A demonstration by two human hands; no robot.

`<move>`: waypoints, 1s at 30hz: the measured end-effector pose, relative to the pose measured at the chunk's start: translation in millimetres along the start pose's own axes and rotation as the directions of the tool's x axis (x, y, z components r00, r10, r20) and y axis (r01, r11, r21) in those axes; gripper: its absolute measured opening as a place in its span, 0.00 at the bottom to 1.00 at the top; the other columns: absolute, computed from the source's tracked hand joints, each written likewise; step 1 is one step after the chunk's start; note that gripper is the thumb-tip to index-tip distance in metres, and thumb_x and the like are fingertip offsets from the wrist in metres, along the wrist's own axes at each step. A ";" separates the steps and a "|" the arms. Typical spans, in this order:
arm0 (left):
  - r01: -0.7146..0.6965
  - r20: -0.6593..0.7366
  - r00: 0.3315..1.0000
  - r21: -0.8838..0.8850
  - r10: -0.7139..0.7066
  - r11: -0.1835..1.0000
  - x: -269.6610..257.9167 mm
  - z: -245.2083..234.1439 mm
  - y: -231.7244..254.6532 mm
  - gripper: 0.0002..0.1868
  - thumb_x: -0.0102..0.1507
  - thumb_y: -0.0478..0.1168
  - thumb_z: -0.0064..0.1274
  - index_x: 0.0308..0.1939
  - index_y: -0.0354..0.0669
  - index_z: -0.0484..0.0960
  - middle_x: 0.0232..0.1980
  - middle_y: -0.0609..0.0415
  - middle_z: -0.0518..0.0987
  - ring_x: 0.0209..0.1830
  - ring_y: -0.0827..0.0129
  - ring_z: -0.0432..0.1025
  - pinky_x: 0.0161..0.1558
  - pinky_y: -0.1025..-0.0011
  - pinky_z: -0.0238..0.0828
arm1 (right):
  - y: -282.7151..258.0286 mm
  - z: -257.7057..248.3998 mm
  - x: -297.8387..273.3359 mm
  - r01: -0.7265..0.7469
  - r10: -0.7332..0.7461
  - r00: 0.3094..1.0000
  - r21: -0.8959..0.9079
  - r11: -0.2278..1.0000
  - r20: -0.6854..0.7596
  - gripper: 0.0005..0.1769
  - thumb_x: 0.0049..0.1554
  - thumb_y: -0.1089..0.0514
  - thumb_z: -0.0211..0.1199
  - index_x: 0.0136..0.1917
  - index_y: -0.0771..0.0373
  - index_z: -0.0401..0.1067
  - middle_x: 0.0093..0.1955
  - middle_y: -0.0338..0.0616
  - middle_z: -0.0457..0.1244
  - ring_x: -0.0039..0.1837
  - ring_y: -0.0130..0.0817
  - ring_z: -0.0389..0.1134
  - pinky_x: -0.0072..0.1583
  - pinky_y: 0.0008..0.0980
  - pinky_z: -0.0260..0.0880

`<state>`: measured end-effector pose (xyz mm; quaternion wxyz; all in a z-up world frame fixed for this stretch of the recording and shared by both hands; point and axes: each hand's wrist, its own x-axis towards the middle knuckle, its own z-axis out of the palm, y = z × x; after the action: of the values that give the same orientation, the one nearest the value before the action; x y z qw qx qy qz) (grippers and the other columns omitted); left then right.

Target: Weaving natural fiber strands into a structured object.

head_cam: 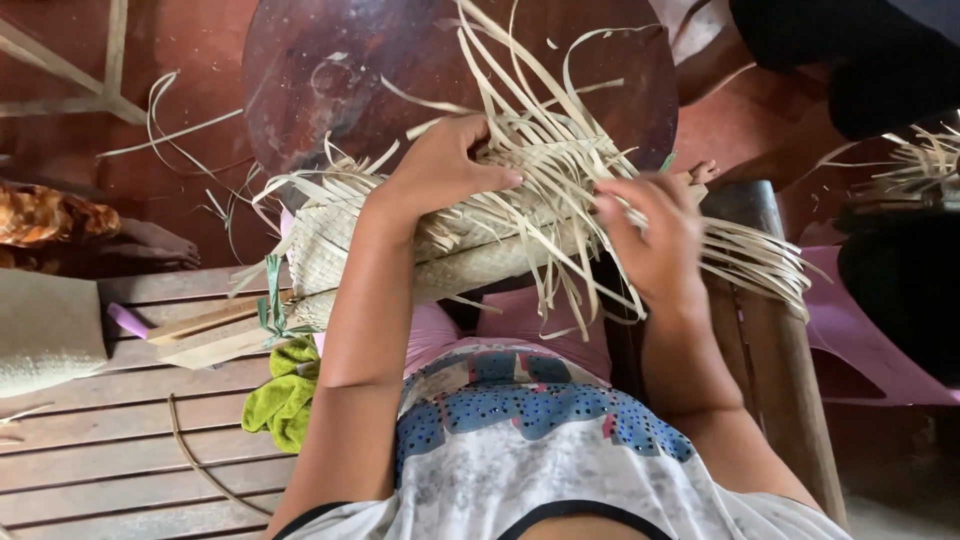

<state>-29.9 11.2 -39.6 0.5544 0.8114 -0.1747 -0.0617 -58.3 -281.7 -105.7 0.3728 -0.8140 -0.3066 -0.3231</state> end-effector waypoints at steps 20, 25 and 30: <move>0.041 -0.083 0.996 0.056 -0.036 0.998 0.0 12.1 -24.3 0.27 0.56 0.47 0.66 0.16 0.52 0.60 0.16 0.65 0.51 0.18 0.76 0.46 0.25 0.71 0.43 | -5.4 27.7 -6.0 -0.275 0.258 0.952 0.089 0.957 0.162 0.05 0.61 0.63 0.71 0.43 0.61 0.78 0.38 0.48 0.68 0.44 0.52 0.71 0.51 0.43 0.69; 0.054 -0.062 0.997 0.052 -0.051 0.997 1.2 11.9 -22.9 0.27 0.57 0.47 0.66 0.16 0.52 0.61 0.16 0.64 0.51 0.17 0.75 0.46 0.24 0.72 0.44 | -10.3 22.8 -2.5 -0.286 0.263 0.947 0.107 0.952 0.184 0.05 0.62 0.63 0.70 0.43 0.62 0.77 0.38 0.49 0.68 0.45 0.51 0.72 0.52 0.42 0.69; 0.085 0.053 0.994 0.118 -0.092 0.989 8.8 -4.8 12.6 0.27 0.60 0.53 0.63 0.17 0.53 0.63 0.15 0.64 0.56 0.16 0.74 0.48 0.25 0.70 0.48 | 3.5 31.1 -19.0 -0.314 0.268 0.937 0.202 0.928 0.225 0.07 0.63 0.64 0.67 0.41 0.63 0.76 0.38 0.51 0.67 0.44 0.49 0.69 0.54 0.43 0.68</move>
<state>-23.0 8.2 -25.4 0.4977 0.8470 -0.1580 -0.0997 -58.0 -263.5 -137.5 0.4788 -0.8281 -0.2529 -0.1447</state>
